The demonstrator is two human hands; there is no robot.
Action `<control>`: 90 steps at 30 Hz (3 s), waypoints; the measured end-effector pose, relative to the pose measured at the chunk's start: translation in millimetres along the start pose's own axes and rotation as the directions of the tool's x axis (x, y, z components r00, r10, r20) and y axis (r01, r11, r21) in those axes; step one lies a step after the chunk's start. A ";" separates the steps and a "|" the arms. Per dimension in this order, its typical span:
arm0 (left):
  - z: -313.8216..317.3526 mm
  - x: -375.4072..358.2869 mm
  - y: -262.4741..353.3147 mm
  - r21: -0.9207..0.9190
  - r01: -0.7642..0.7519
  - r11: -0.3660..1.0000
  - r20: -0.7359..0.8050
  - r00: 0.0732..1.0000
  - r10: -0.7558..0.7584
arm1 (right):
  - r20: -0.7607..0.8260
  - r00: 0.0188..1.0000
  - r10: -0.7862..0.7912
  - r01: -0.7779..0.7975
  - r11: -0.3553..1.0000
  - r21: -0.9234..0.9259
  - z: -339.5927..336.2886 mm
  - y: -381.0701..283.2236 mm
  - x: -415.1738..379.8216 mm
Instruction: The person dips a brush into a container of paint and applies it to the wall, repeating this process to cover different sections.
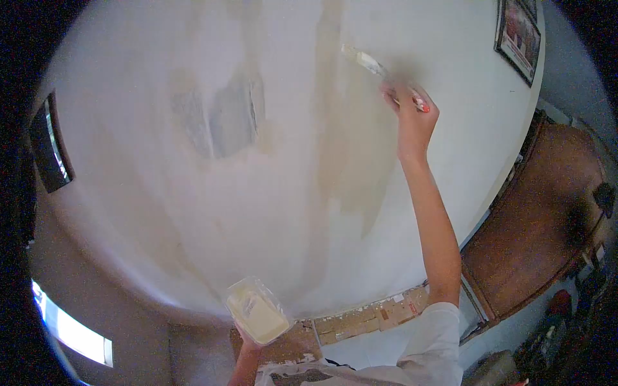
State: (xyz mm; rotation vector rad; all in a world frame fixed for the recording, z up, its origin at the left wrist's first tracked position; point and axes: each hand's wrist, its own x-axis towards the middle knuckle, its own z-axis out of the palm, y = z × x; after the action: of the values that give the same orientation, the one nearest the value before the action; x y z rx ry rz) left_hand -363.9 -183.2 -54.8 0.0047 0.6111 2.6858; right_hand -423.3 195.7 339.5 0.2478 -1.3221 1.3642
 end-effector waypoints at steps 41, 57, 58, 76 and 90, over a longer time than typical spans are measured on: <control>-18.9 14.5 6.1 -0.042 0.071 0.997 0.025 0.997 -0.070 | 0.417 0.863 -0.286 0.505 0.517 -0.691 50.0 -41.7 44.9; -15.6 16.1 12.4 -0.018 0.119 0.993 -0.027 0.992 -0.120 | 0.420 0.889 -0.184 0.453 0.488 -0.746 91.1 -67.0 93.4; -13.3 17.6 14.0 -0.015 0.117 0.993 0.005 0.993 -0.117 | 0.391 0.884 -0.258 0.468 0.486 -0.738 98.8 -69.3 99.8; 15.5 2.2 23.1 -0.036 0.211 0.977 0.081 0.975 -0.207 | 0.604 0.715 0.352 0.444 0.439 -0.781 55.4 1.3 -4.1; -3.1 1.8 2.9 0.055 -0.072 0.996 0.008 0.997 0.072 | 0.523 0.852 -0.032 0.345 0.786 -0.514 8.7 25.1 -59.7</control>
State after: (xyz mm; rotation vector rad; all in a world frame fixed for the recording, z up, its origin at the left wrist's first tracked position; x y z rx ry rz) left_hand -366.9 -186.2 -56.5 0.0508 0.6953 2.7365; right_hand -428.8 163.6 282.9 0.3004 -2.0272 0.6577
